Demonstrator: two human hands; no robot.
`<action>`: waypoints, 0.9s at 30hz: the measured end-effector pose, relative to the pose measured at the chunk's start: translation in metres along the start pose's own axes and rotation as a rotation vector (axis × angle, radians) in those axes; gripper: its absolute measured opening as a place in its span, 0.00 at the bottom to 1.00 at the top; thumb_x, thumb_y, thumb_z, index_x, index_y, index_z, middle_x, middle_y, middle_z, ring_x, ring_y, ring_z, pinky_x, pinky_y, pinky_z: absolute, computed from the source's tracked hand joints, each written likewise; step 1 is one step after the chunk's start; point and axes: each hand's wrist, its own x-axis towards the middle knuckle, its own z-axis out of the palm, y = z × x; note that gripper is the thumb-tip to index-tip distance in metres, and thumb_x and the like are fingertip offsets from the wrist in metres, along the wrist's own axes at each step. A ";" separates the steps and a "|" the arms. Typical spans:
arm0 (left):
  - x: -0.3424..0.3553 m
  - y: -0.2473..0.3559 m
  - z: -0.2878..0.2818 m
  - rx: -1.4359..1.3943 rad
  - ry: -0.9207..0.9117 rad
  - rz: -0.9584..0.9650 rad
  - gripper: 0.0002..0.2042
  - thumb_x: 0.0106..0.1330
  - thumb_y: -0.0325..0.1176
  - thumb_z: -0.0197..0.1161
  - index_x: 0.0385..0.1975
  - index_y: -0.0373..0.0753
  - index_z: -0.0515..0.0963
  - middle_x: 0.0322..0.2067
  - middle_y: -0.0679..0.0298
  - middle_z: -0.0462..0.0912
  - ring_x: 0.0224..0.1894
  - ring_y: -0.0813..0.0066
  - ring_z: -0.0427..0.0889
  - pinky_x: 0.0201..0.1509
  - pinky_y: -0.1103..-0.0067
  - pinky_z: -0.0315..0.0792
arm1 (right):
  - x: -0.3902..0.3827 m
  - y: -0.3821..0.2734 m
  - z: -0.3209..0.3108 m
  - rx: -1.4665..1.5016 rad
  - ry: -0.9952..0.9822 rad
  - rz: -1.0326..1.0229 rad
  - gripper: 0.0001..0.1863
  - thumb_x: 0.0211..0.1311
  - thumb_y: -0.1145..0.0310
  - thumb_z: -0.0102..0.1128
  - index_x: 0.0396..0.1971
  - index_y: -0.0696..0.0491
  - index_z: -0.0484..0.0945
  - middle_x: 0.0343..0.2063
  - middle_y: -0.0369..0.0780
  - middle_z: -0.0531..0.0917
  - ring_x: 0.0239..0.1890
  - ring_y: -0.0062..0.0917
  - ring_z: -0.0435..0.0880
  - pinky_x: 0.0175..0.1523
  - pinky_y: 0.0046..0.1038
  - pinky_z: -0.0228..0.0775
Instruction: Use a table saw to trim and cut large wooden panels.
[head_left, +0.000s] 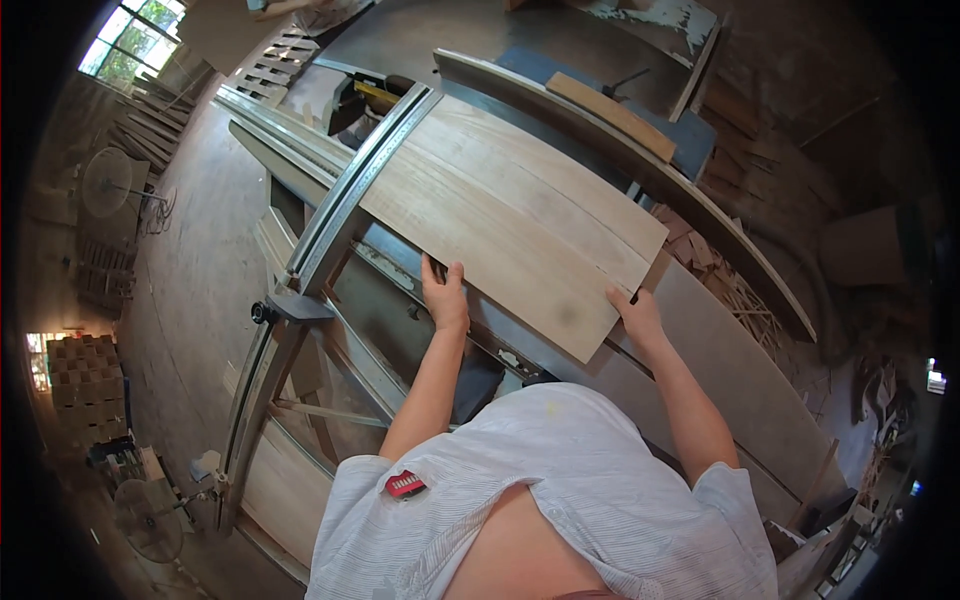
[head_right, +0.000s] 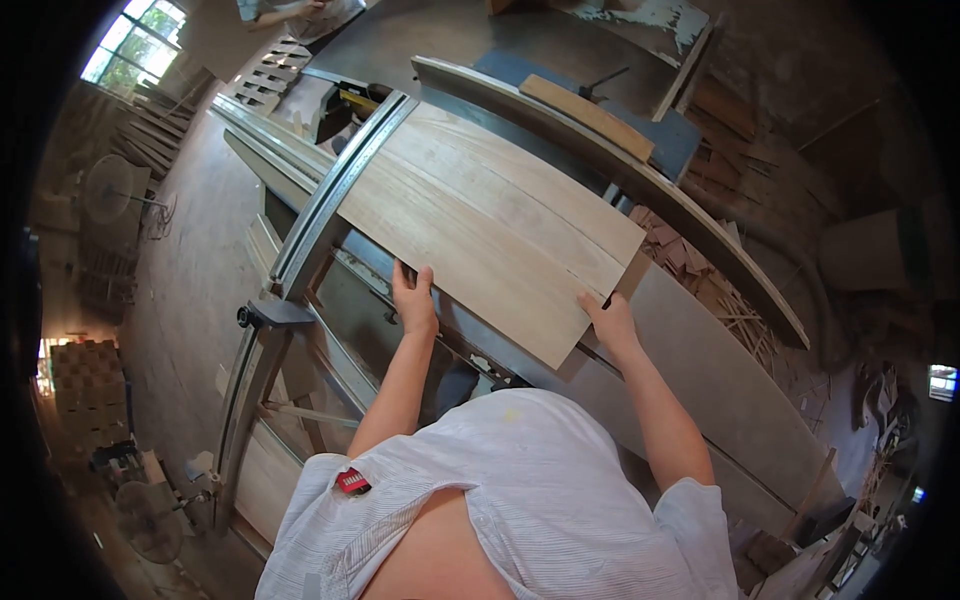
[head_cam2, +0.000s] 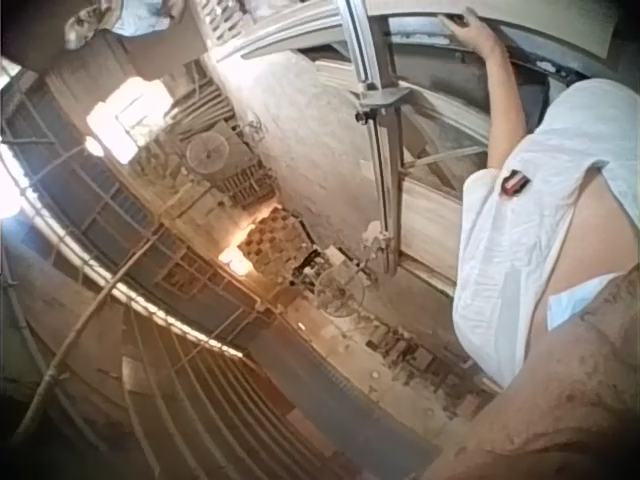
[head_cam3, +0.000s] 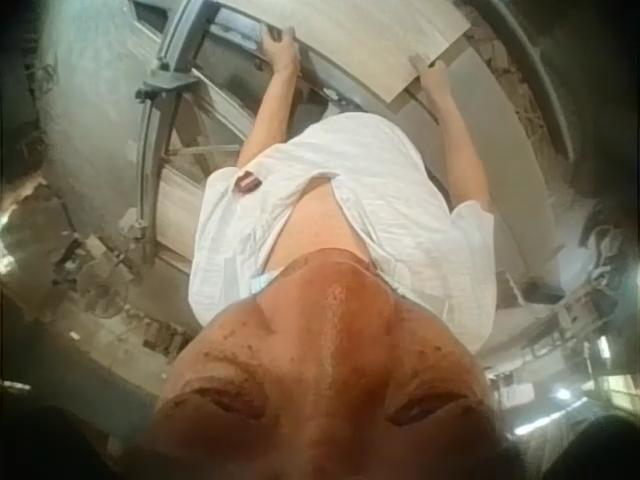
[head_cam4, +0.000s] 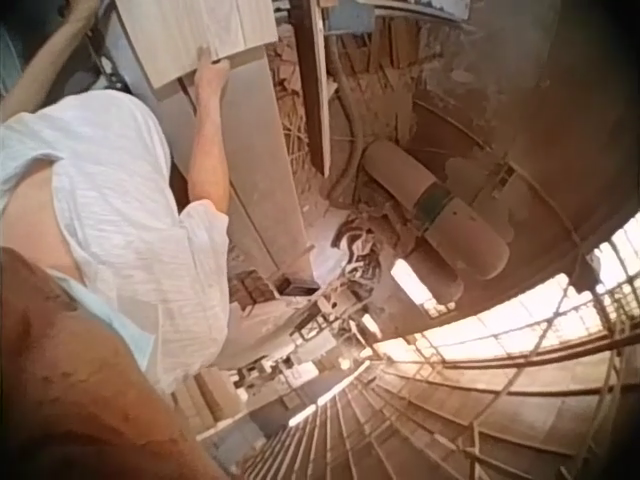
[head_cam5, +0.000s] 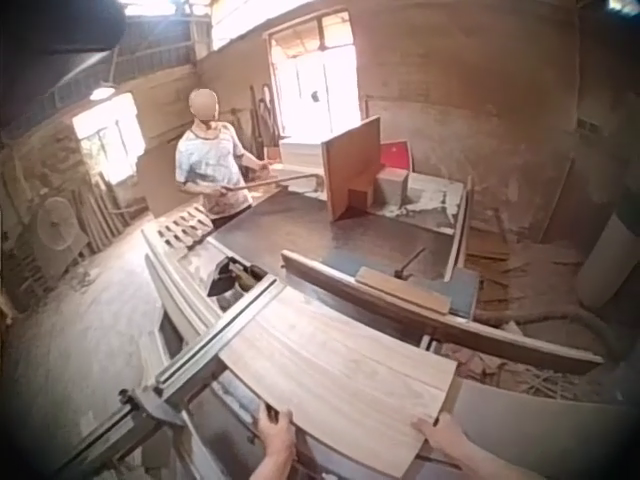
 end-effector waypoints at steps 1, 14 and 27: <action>-0.009 -0.002 0.010 -0.061 0.000 0.001 0.34 0.67 0.21 0.61 0.71 0.29 0.53 0.66 0.53 0.67 0.67 0.65 0.67 0.69 0.74 0.62 | 0.003 0.012 -0.008 -0.015 0.021 0.028 0.30 0.59 0.51 0.67 0.47 0.65 0.79 0.42 0.51 0.86 0.45 0.36 0.85 0.51 0.33 0.73; -0.077 -0.048 0.123 -0.089 -0.076 -0.005 0.32 0.63 0.18 0.65 0.67 0.27 0.61 0.60 0.55 0.74 0.61 0.68 0.74 0.63 0.76 0.68 | 0.025 0.099 -0.125 0.049 0.088 0.041 0.27 0.59 0.52 0.68 0.44 0.64 0.82 0.40 0.47 0.87 0.42 0.31 0.85 0.49 0.31 0.73; -0.005 -0.042 0.115 -0.055 0.090 -0.086 0.30 0.59 0.21 0.69 0.62 0.28 0.67 0.52 0.58 0.80 0.54 0.71 0.78 0.58 0.76 0.73 | 0.068 0.057 -0.088 0.049 0.119 -0.018 0.29 0.61 0.51 0.67 0.45 0.66 0.80 0.39 0.47 0.86 0.42 0.30 0.85 0.48 0.30 0.73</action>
